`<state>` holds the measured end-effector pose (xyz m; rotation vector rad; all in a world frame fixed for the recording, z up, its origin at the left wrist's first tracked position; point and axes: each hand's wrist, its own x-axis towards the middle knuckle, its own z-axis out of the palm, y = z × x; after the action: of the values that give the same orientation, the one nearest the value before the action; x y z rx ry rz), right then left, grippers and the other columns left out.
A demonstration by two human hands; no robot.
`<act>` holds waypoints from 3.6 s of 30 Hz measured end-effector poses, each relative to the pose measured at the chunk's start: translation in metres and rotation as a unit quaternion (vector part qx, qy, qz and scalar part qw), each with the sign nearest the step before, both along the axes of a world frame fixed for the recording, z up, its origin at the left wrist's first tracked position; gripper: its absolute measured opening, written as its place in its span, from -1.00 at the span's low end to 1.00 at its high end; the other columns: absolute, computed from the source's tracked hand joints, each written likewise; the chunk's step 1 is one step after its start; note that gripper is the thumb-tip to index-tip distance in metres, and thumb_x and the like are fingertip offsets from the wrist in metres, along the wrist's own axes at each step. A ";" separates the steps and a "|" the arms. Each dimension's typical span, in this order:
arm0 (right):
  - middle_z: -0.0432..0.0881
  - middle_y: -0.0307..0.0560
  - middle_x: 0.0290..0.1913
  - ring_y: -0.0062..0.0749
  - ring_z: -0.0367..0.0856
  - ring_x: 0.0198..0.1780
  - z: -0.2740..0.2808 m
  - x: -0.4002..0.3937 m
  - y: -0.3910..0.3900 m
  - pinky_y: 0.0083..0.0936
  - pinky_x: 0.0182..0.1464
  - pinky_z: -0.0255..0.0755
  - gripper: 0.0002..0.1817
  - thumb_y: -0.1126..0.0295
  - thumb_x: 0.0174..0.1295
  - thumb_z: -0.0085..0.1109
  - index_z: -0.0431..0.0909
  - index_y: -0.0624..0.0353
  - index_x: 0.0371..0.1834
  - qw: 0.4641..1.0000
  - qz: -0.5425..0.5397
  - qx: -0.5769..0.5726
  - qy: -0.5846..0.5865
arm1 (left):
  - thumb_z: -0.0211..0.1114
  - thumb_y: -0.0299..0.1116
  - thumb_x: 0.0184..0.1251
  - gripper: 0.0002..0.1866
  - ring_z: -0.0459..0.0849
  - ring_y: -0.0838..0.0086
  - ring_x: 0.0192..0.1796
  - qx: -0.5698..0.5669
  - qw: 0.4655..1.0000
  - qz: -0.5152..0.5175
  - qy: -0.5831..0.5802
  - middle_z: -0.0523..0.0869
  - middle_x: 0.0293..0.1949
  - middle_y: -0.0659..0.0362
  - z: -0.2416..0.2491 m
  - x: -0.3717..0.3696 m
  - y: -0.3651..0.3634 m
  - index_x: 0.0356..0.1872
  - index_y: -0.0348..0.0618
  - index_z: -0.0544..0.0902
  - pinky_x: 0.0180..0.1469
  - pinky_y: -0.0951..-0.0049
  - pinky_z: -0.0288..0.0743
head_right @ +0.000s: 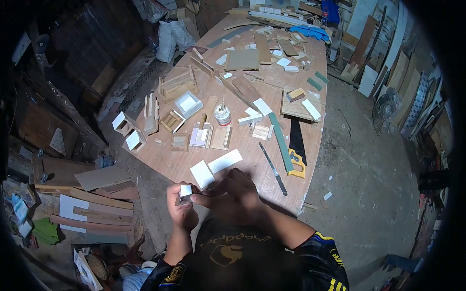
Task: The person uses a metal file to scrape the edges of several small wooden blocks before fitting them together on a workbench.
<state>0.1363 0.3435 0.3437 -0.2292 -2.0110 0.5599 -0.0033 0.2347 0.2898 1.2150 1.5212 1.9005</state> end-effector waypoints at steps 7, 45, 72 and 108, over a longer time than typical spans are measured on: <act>0.53 -0.36 -0.39 -0.51 0.51 -0.36 0.004 0.003 -0.001 -0.57 -0.29 0.41 -0.53 0.49 -0.17 0.41 0.76 -0.17 -0.09 1.000 -0.003 0.027 -0.012 | 0.32 -0.02 0.29 -0.46 0.55 0.38 -0.24 0.004 1.000 -0.003 -0.014 0.53 -0.24 0.08 0.003 0.004 0.000 -0.02 -0.24 0.32 -0.15 0.33 0.47; 0.54 -0.28 -0.37 -0.47 0.54 -0.37 0.011 0.003 0.005 -0.57 -0.35 0.47 -0.55 0.58 -0.15 0.34 0.74 0.00 -0.09 0.998 0.031 0.041 -0.039 | 0.18 0.13 0.35 -0.39 0.49 0.52 -0.13 -0.030 0.999 0.003 0.024 0.53 -0.14 0.13 0.017 0.003 -0.003 0.00 -0.29 0.33 -0.03 0.49 0.36; 0.61 -0.16 -0.30 -0.45 0.59 -0.37 0.020 0.002 0.018 -0.58 -0.39 0.44 -0.68 0.65 -0.21 0.45 0.72 0.15 -0.30 0.999 -0.017 -0.041 0.030 | 0.11 -0.05 0.46 -0.59 0.33 0.55 -0.50 0.053 0.975 -0.097 -0.191 0.37 -0.49 0.21 0.035 0.001 0.010 -0.04 -0.19 0.29 -0.39 0.47 0.29; 0.66 -0.31 -0.36 -0.52 0.48 -0.47 0.015 -0.001 0.002 -0.61 -0.43 0.38 -0.68 0.47 -0.17 0.54 0.74 0.04 -0.26 0.998 0.011 0.067 0.013 | 0.17 0.06 0.38 -0.47 0.49 0.45 -0.25 0.052 0.997 -0.005 -0.049 0.49 -0.23 0.10 0.016 0.005 0.005 -0.02 -0.22 0.29 -0.15 0.42 0.44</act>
<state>0.1351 0.3453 0.3592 -0.1166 -2.0200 0.4373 0.0012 0.2394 0.3057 1.1516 1.3779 2.0250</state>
